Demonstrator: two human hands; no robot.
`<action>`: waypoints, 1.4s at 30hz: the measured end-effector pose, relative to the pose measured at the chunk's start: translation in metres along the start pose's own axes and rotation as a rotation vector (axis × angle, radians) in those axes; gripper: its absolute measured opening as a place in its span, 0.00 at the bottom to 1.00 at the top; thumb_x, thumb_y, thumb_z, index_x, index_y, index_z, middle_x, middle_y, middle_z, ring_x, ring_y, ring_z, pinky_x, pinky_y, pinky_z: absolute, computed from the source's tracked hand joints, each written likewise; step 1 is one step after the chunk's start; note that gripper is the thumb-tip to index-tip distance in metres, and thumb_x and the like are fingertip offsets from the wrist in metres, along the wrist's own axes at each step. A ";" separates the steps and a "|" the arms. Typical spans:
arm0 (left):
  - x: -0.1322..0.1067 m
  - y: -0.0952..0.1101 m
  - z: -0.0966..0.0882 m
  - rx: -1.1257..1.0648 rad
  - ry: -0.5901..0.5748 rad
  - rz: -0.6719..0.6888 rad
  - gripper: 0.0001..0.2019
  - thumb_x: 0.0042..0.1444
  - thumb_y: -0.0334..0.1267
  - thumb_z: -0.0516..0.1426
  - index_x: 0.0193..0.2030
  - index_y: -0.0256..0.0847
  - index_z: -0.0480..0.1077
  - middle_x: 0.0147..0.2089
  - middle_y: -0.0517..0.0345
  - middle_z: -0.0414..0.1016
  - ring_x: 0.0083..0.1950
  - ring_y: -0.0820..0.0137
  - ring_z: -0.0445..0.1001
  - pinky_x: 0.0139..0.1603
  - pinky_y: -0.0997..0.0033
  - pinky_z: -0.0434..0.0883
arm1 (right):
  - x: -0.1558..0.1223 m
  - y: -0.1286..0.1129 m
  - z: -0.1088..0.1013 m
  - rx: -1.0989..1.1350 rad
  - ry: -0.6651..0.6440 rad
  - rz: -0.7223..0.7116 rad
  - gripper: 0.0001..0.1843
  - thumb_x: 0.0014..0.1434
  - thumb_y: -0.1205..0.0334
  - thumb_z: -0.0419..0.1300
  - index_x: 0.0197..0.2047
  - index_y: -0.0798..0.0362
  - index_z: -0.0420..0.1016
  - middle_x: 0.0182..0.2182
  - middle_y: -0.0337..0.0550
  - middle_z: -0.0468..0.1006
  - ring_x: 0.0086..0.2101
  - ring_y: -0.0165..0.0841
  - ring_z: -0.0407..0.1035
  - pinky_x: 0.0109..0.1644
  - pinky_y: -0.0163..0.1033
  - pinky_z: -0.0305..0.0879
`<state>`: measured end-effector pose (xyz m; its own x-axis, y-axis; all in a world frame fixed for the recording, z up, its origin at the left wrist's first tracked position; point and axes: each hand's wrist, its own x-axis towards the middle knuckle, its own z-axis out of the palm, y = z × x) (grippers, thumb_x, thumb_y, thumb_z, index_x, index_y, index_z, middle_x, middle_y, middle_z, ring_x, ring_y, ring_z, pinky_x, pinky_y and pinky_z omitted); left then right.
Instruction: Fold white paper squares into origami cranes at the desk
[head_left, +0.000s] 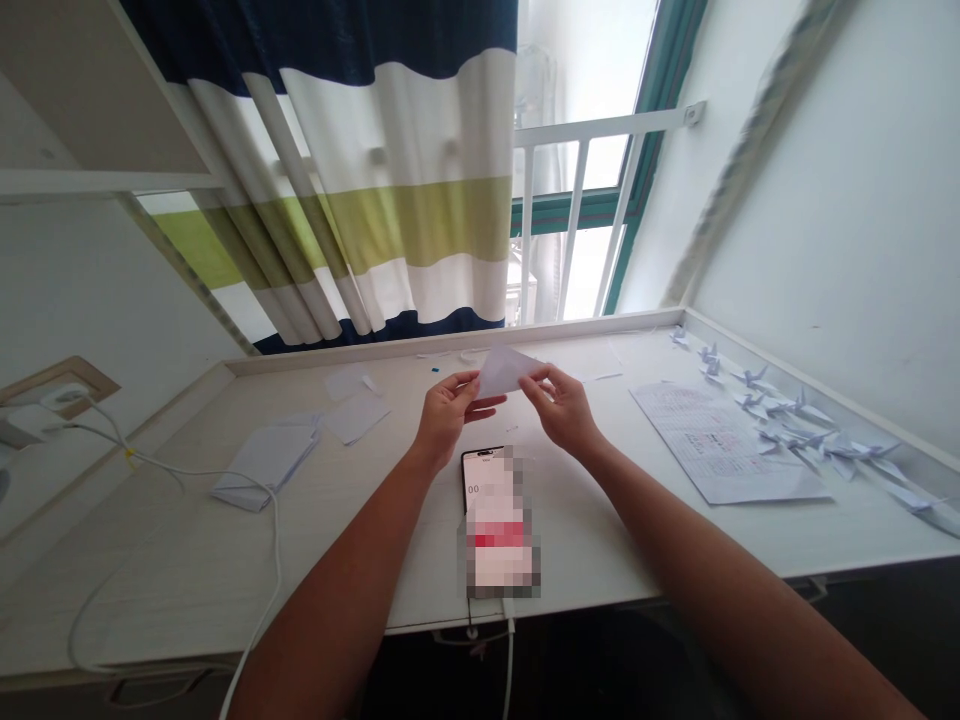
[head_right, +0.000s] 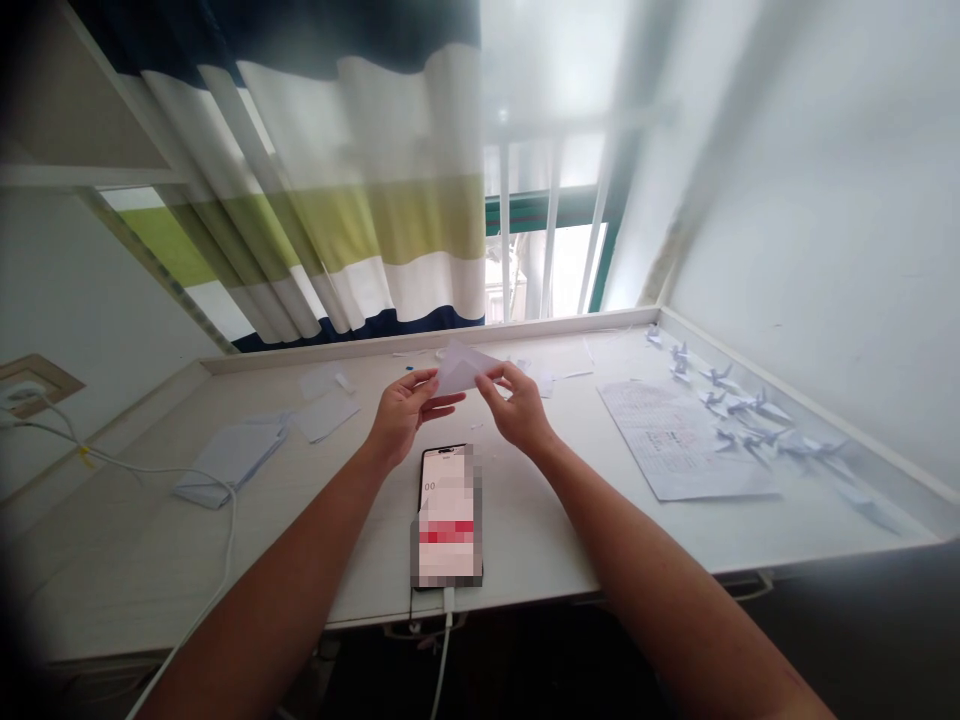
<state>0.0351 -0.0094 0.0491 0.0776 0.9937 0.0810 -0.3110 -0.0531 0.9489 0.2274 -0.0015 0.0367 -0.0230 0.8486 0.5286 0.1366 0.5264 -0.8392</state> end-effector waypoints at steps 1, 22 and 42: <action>-0.001 -0.001 0.001 0.008 -0.022 0.009 0.15 0.62 0.40 0.66 0.52 0.36 0.75 0.46 0.45 0.85 0.44 0.56 0.88 0.43 0.63 0.82 | 0.001 0.000 0.000 0.019 0.021 0.012 0.19 0.64 0.42 0.66 0.34 0.50 0.76 0.39 0.45 0.83 0.46 0.43 0.77 0.58 0.60 0.75; -0.005 -0.010 0.007 -0.008 -0.210 0.043 0.28 0.53 0.42 0.74 0.57 0.38 0.72 0.50 0.44 0.86 0.51 0.54 0.86 0.61 0.46 0.75 | 0.001 -0.007 0.001 0.224 0.164 0.053 0.18 0.54 0.46 0.76 0.35 0.51 0.79 0.33 0.41 0.82 0.33 0.34 0.76 0.35 0.42 0.78; -0.010 -0.006 0.011 0.042 -0.300 -0.067 0.24 0.50 0.36 0.74 0.54 0.37 0.78 0.49 0.44 0.86 0.53 0.53 0.84 0.61 0.50 0.73 | 0.001 -0.007 0.002 0.266 0.151 0.091 0.26 0.53 0.49 0.76 0.49 0.48 0.71 0.34 0.39 0.80 0.35 0.35 0.76 0.38 0.45 0.79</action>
<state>0.0460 -0.0206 0.0461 0.3748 0.9219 0.0981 -0.2566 0.0015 0.9665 0.2249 -0.0043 0.0426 0.1273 0.8861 0.4457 -0.1331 0.4606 -0.8776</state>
